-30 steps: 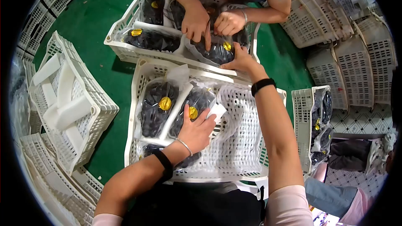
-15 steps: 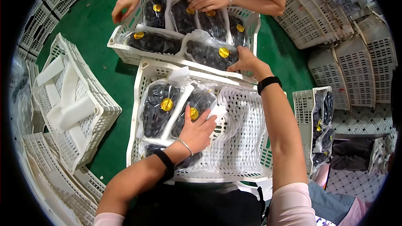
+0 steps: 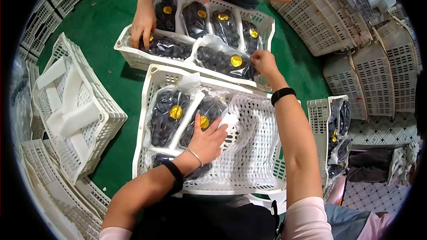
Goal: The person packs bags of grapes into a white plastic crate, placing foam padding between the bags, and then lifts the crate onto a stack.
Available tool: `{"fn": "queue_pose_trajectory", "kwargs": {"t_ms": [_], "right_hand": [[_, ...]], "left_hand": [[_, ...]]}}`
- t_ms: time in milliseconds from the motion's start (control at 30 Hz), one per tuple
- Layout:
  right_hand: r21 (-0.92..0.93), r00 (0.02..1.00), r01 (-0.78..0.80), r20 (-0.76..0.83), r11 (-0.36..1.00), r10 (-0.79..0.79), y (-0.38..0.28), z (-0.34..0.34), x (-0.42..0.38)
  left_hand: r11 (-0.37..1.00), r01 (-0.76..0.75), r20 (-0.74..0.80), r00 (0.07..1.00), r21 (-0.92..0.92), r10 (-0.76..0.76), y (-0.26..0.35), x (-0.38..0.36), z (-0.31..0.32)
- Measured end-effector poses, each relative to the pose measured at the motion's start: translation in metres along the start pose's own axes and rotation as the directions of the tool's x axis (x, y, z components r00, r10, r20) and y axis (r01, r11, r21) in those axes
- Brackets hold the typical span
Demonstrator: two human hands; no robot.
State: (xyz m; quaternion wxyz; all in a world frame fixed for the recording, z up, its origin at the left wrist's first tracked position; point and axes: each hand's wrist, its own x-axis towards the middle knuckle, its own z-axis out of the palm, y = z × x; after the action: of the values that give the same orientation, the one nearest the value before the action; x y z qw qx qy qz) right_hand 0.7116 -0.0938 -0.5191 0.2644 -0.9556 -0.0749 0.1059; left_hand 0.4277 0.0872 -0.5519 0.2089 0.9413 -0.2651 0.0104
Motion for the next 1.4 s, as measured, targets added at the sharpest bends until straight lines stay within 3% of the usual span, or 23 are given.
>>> {"fn": "queue_pose_trajectory", "kwargs": {"t_ms": [67,167,200,233,267,300,367,433,467,533,667,700,800,900,933,1033,1133,1167,1200,1267,1300,1333,1400], "right_hand": [[-0.133,0.975,0.179,-0.107,0.975,-0.194,0.004,0.004,-0.003],[-0.24,0.955,0.143,-0.221,0.96,-0.198,-0.021,-0.01,-0.021],[-0.264,0.924,0.21,-0.261,0.941,-0.279,-0.024,-0.013,-0.022],[-0.344,0.872,0.26,-0.318,0.902,-0.373,-0.041,-0.02,-0.036],[-0.42,0.732,0.42,-0.367,0.804,-0.574,-0.052,-0.027,-0.047],[-0.465,0.616,0.492,-0.412,0.736,-0.672,-0.061,-0.036,-0.057],[-0.572,0.424,0.543,-0.446,0.615,-0.788,-0.073,-0.072,-0.082],[-0.553,0.361,0.555,-0.513,0.622,-0.779,-0.08,-0.115,-0.125],[-0.458,0.471,0.564,-0.506,0.687,-0.723,-0.069,-0.137,-0.148],[-0.184,0.535,0.675,-0.545,0.715,-0.646,-0.056,-0.166,-0.187],[0.203,0.73,0.603,-0.53,0.771,-0.432,-0.024,-0.18,-0.239],[0.235,0.777,0.584,-0.439,0.777,-0.452,-0.018,-0.174,-0.246],[0.289,0.834,0.542,-0.069,0.789,-0.547,-0.01,-0.142,-0.252],[0.175,0.729,0.626,0.214,0.76,-0.65,-0.003,-0.085,-0.234],[0.238,0.702,0.628,0.236,0.741,-0.671,0.001,-0.062,-0.224],[-0.101,0.684,0.729,0.159,0.677,-0.712,0.016,0.003,-0.199],[0.026,0.844,0.476,-0.296,0.879,-0.448,0.02,0.036,-0.197],[0.044,0.857,0.385,-0.389,0.922,-0.339,0.024,0.035,-0.205],[0.191,0.888,0.283,-0.423,0.94,-0.182,0.026,0.038,-0.217],[0.472,0.895,0.081,-0.422,0.878,0.145,0.035,0.048,-0.246],[0.474,0.928,-0.054,-0.301,0.879,0.219,0.047,0.06,-0.251],[0.316,0.922,-0.098,-0.327,0.944,0.205,0.06,0.069,-0.259],[0.41,0.932,-0.184,-0.217,0.893,0.292,0.059,0.06,-0.257]], "left_hand": [[1.0,-0.003,-0.004,1.0,0.007,0.003,0.001,-0.001,-0.001],[1.0,0.012,0.014,1.0,0.017,-0.012,0.0,0.002,-0.004],[1.0,0.027,0.036,0.999,0.01,-0.027,0.001,0.001,-0.004],[0.999,0.036,0.037,0.999,0.012,-0.036,0.002,-0.001,-0.004],[0.999,0.042,0.036,0.998,0.01,-0.043,0.001,0.0,-0.003],[0.999,0.046,0.027,0.999,0.009,-0.046,0.002,-0.001,-0.003],[0.999,0.027,0.002,1.0,0.022,-0.027,0.002,-0.001,-0.005],[0.999,0.008,-0.027,1.0,0.038,-0.007,0.002,-0.002,-0.004],[0.999,-0.005,-0.056,0.998,0.035,0.007,0.002,-0.002,-0.003],[0.999,0.001,-0.018,1.0,0.04,0.0,0.003,0.0,-0.007],[0.998,-0.02,-0.119,0.992,0.057,0.027,0.003,-0.002,-0.002],[0.993,0.029,0.023,0.999,0.111,-0.032,0.007,-0.001,-0.005],[0.99,-0.007,-0.011,1.0,0.143,0.009,0.004,-0.002,0.001],[0.986,-0.028,0.019,1.0,0.167,0.025,0.006,-0.002,0.0],[0.986,-0.027,0.03,0.999,0.164,0.023,0.006,-0.001,0.001],[0.978,-0.031,0.069,0.997,0.205,0.018,0.011,0.002,-0.003],[0.974,-0.024,0.07,0.997,0.226,0.008,0.016,0.003,-0.007],[0.974,-0.018,0.061,0.998,0.225,0.004,0.017,0.005,-0.007],[0.977,-0.017,0.054,0.999,0.213,0.006,0.016,0.005,-0.006],[0.983,-0.018,0.037,0.999,0.183,0.012,0.014,0.005,-0.001],[0.983,-0.01,0.046,0.999,0.183,0.001,0.015,0.005,-0.001],[0.984,-0.009,0.038,0.999,0.18,0.003,0.015,0.007,-0.001],[0.984,-0.01,0.032,0.999,0.176,0.005,0.016,0.006,-0.001]]}}
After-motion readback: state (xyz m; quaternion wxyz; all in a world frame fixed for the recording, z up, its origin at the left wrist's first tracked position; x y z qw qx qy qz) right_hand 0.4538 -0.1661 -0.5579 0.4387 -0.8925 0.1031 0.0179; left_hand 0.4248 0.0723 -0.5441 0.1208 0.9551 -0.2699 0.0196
